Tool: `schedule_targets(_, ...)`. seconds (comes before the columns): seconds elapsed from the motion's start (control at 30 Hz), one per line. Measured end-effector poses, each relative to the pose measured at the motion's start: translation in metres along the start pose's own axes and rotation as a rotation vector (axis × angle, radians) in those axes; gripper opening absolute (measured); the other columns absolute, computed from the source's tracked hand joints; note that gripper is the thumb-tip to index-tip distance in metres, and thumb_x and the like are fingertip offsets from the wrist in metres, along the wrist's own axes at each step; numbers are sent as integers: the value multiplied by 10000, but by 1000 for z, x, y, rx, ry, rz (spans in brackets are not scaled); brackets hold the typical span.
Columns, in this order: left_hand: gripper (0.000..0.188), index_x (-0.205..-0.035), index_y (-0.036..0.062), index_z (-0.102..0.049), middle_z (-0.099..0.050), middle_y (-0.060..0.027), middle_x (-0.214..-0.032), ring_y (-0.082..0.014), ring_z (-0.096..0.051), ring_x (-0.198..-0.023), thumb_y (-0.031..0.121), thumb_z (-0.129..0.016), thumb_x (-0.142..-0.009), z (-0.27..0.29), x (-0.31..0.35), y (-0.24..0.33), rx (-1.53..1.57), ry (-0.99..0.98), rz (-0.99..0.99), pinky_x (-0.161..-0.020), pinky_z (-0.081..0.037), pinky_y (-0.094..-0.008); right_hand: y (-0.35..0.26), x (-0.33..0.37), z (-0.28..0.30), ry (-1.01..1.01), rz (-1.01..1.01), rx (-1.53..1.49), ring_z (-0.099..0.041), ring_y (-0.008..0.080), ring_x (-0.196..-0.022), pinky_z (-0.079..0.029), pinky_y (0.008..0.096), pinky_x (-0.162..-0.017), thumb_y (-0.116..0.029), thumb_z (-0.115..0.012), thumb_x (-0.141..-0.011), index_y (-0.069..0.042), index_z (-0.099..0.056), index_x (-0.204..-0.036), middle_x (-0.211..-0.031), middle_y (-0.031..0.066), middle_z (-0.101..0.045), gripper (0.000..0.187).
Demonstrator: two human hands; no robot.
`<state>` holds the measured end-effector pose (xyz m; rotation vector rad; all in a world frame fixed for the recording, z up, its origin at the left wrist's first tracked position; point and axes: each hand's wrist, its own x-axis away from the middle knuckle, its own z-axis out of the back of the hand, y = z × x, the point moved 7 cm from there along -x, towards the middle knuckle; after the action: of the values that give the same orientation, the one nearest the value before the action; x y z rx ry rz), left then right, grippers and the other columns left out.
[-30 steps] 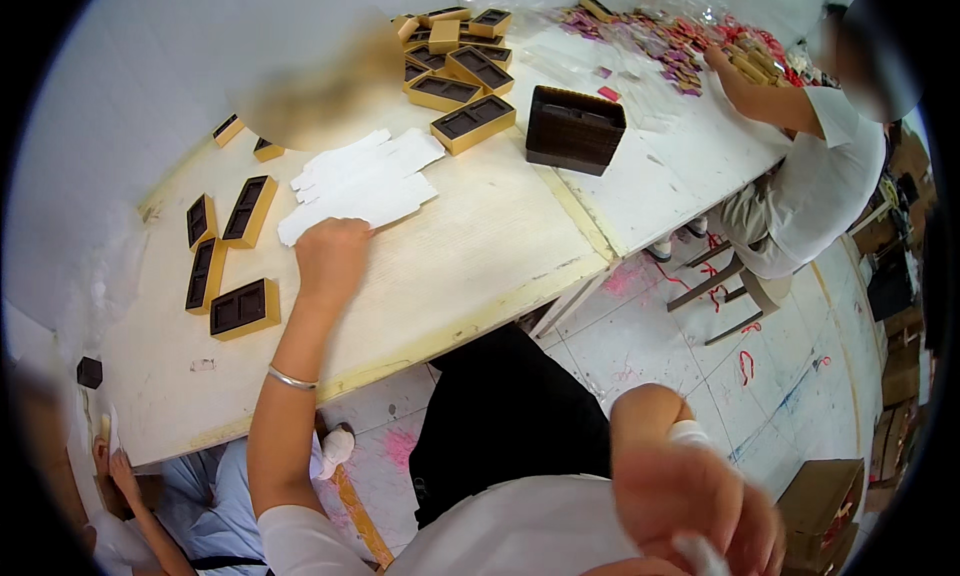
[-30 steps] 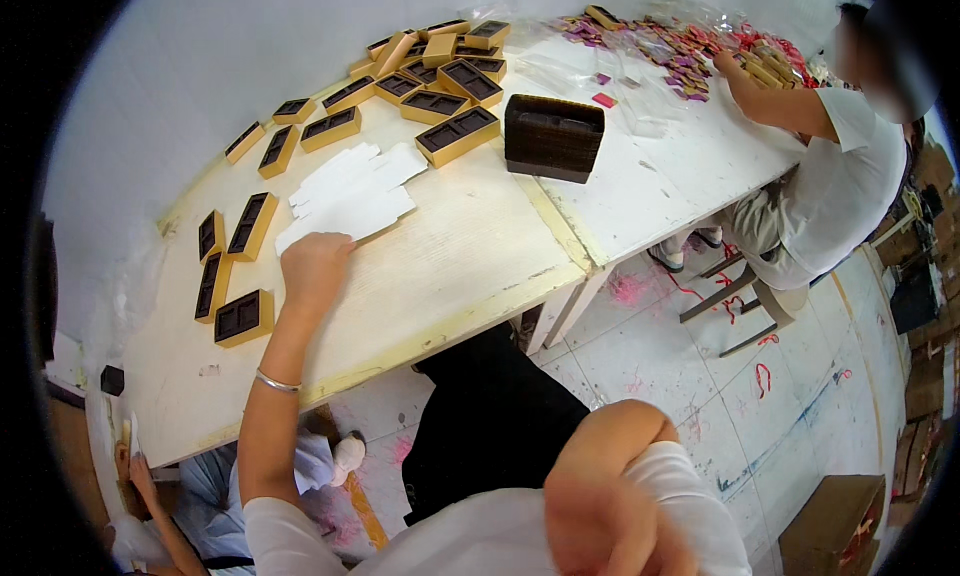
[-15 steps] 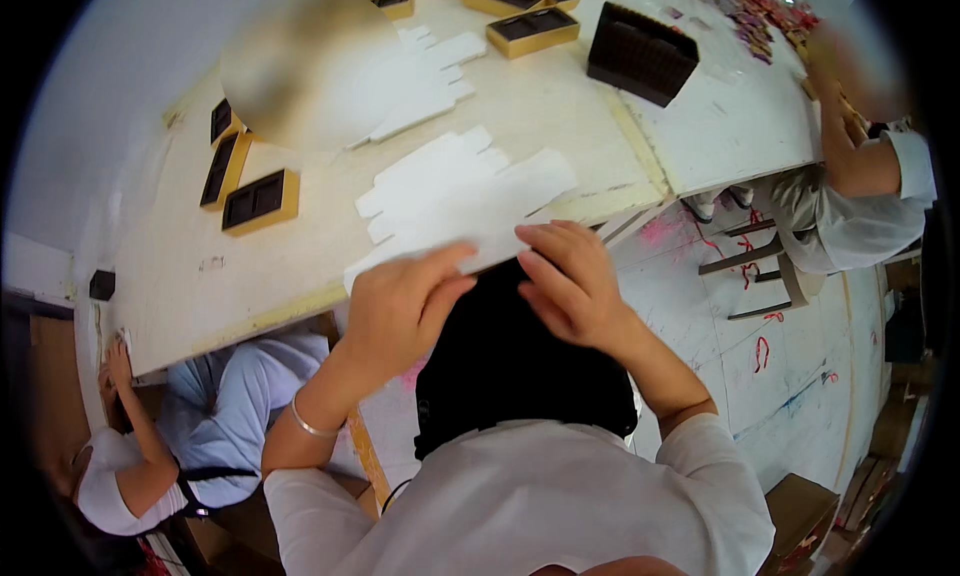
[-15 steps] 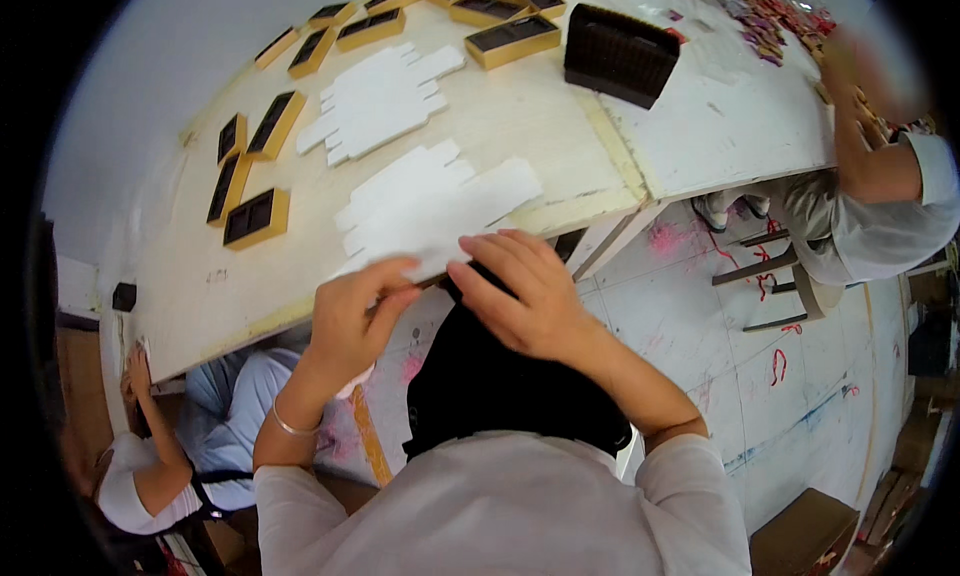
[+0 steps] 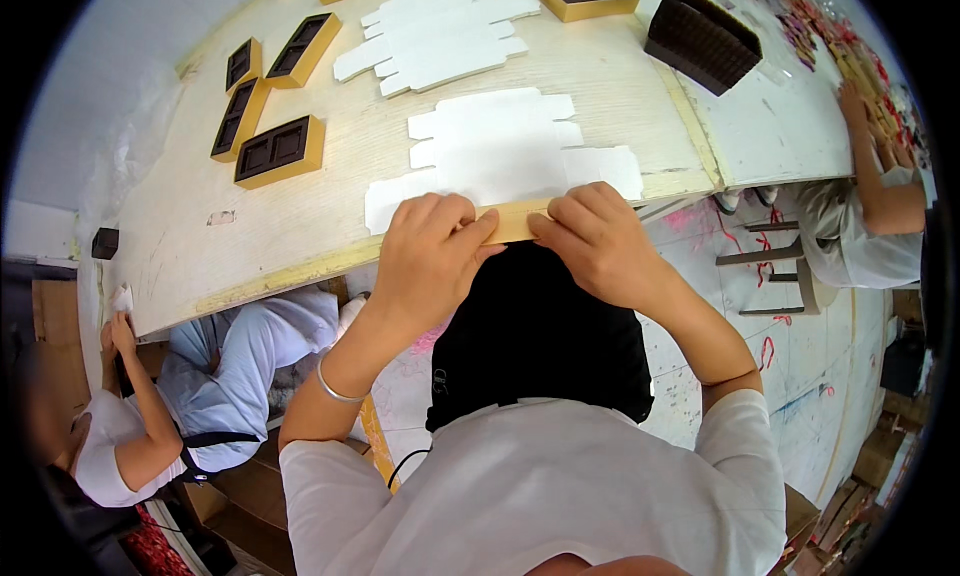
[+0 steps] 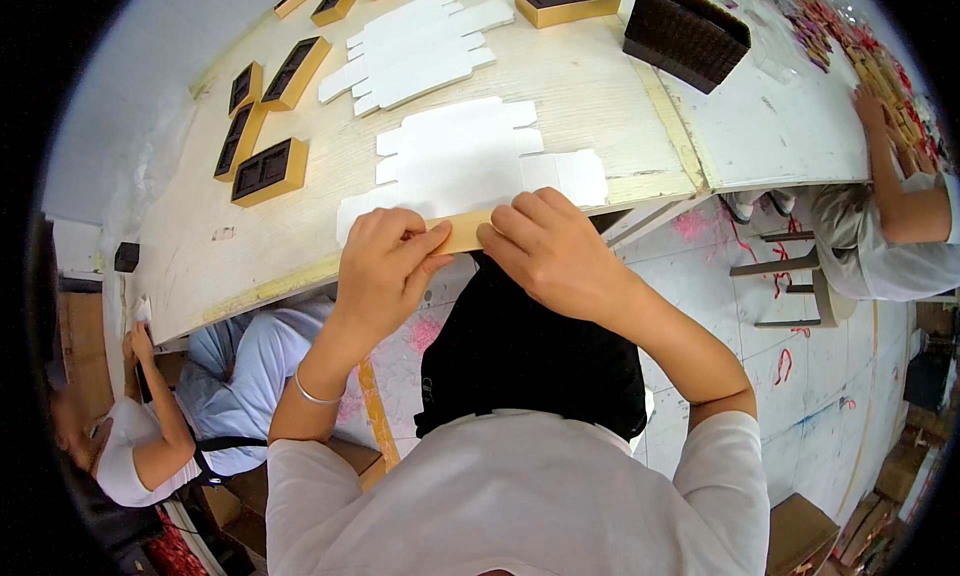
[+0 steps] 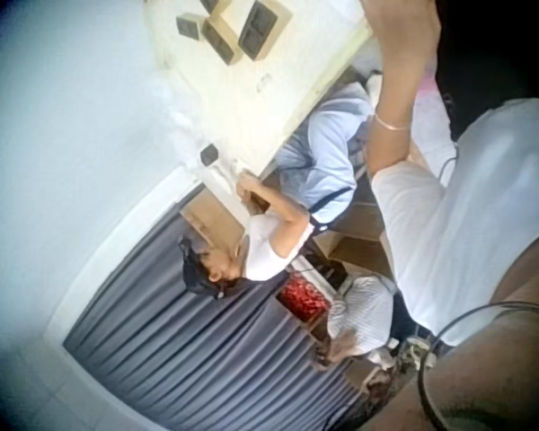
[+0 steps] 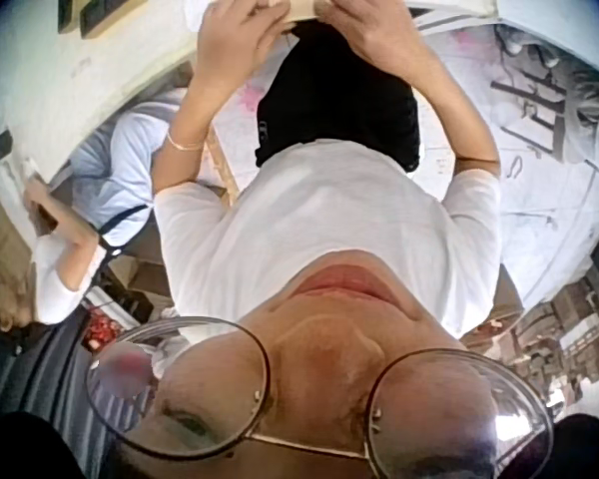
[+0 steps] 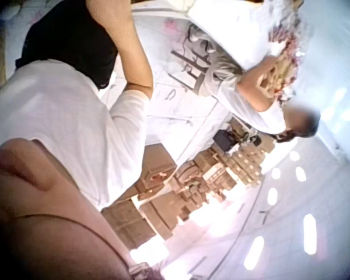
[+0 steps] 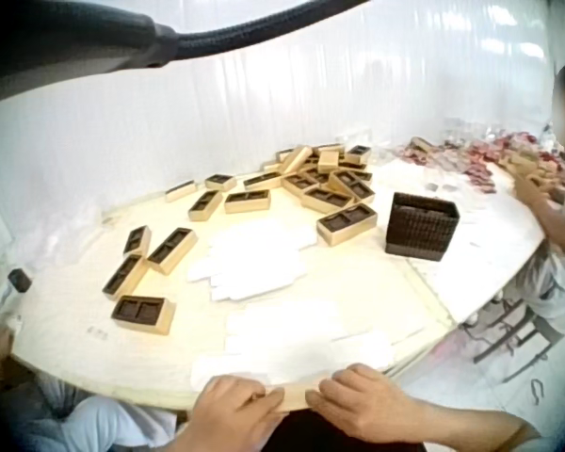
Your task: The person assembles small rectangular boxes by folding white cardboard pieces and inserting them into yellow frames. They then place dark rectangular inserts into the assembled boxes and set them on the table.
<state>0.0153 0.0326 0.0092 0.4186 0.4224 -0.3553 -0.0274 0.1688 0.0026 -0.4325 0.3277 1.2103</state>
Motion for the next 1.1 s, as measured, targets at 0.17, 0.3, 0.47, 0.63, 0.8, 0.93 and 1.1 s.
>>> schedule_targets(0.17, 223, -949, 50, -680, -513, -75, -723, -249, -502, -697, 207, -693, -792, -5, -26, -30, 186, -159, 191, -663, -394, -380, 32, -37, -3, -208, -321, -204, -614, 325, -787, -473, 398, -693, -70, -624, -769, -12, -664, -844, -806, 164, -631, 103)
schedule_targets(0.3, 282, -1028, 50, -644, -518, -106, -698, -251, -505, -639, 257, -659, -837, 26, -38, -3, -273, 173, 61, -600, -399, -362, 46, -50, -4, -391, -482, -410, -621, 351, -705, -485, 390, -672, -116, -609, -837, 15, -675, -802, -722, 199, -641, 151)
schedule_targets(0.47, 343, -1026, 39, -602, -602, -128, -783, -282, -579, -656, 355, -602, -891, 11, -10, -5, 263, -97, 414, -603, -452, -369, 13, -26, -4, -247, -565, -771, -619, 263, -684, -480, 345, -650, -137, -610, -876, 40, -658, -892, -792, 182, -655, 184)
schedule_targets(0.63, 218, -1044, 44, -568, -637, -142, -864, -309, -608, -707, 161, -608, -864, 8, -6, -22, 208, -118, 383, -641, -468, -374, -6, -6, 26, -2, -117, -754, -548, 312, -1114, -417, 388, -962, -23, -640, -786, -38, -590, -1208, -1239, 154, -560, 425)
schedule_targets(0.8, 451, -1250, 86, -448, -628, -158, -842, -337, -615, -751, 43, -584, -823, 7, -24, -31, 255, -302, 405, -685, -464, -390, 15, 24, 31, -113, -42, -106, -544, 299, -1131, -373, 458, -1031, -51, -688, -698, -50, -626, -1167, -1216, 129, -566, 473)
schedule_targets(0.93, 332, -1129, 15, -543, -626, -160, -818, -316, -620, -752, 76, -618, -812, -9, -50, -48, 332, -321, 282, -675, -465, -367, 19, 16, 21, -90, 0, -142, -594, 281, -948, -411, 412, -921, -131, -701, -728, -43, -664, -995, -1020, 108, -615, 284)
schedule_targets(1.1, 293, -1097, 2, -602, -650, -153, -986, -295, -626, -867, 98, -636, -822, -15, -65, -52, 199, -341, 134, -769, -495, -358, 16, -32, 11, 15, -137, -104, -573, 275, -909, -407, 394, -847, -100, -669, -757, -58, -645, -957, -1007, 130, -591, 206)
